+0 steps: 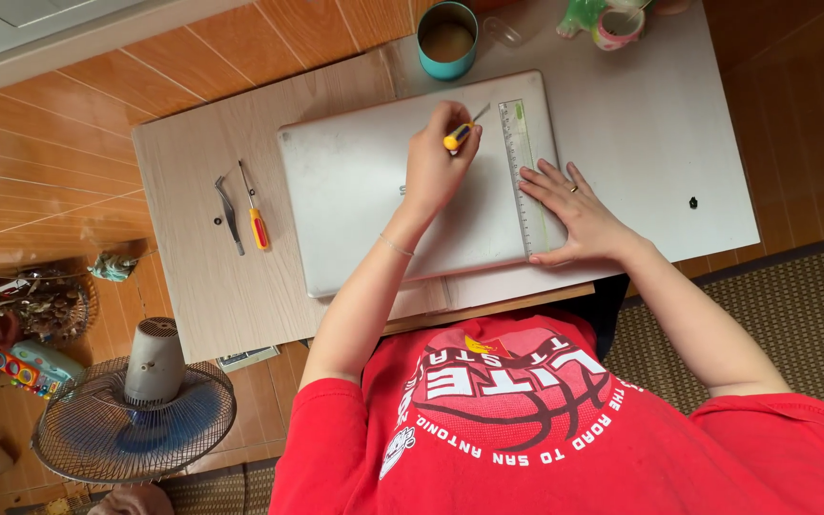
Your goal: Measuring the top of a closed laptop with a ruler and preparing tools.
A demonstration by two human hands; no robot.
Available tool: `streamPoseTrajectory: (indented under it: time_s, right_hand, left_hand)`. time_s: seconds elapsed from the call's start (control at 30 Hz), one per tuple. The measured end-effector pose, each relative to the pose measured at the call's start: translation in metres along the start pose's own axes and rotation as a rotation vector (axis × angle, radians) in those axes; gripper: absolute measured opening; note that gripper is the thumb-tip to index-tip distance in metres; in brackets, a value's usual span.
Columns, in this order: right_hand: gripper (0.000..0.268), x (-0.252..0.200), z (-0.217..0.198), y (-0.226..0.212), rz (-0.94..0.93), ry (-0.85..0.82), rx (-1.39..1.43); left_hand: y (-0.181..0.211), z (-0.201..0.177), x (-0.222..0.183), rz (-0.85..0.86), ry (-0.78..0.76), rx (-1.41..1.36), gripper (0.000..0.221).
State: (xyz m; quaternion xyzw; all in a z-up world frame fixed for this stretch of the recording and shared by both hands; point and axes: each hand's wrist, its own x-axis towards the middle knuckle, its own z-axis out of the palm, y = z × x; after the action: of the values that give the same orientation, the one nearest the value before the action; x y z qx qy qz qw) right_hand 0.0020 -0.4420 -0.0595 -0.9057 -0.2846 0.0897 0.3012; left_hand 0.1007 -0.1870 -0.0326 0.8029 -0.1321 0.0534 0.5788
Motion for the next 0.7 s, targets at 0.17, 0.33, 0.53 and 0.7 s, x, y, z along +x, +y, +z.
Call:
streamPoseTrajectory:
  time_s: [0.17, 0.33, 0.53, 0.7]
  right_hand:
    - [0.112, 0.0, -0.001, -0.001, 0.007, -0.001, 0.005]
    - [0.112, 0.001, 0.0, -0.001, 0.005, 0.006, 0.011]
    - [0.112, 0.0, 0.001, 0.0, 0.008, 0.011, 0.012]
    - [0.112, 0.0, 0.001, 0.0, 0.011, 0.008, 0.019]
  left_hand:
    - [0.01, -0.001, 0.019, 0.119, -0.049, 0.049, 0.015]
    - [0.015, -0.001, 0.03, -0.064, -0.118, 0.118, 0.022]
    - [0.014, 0.003, 0.041, 0.012, -0.147, 0.141, 0.019]
    - [0.013, 0.006, 0.052, 0.036, -0.187, 0.198, 0.019]
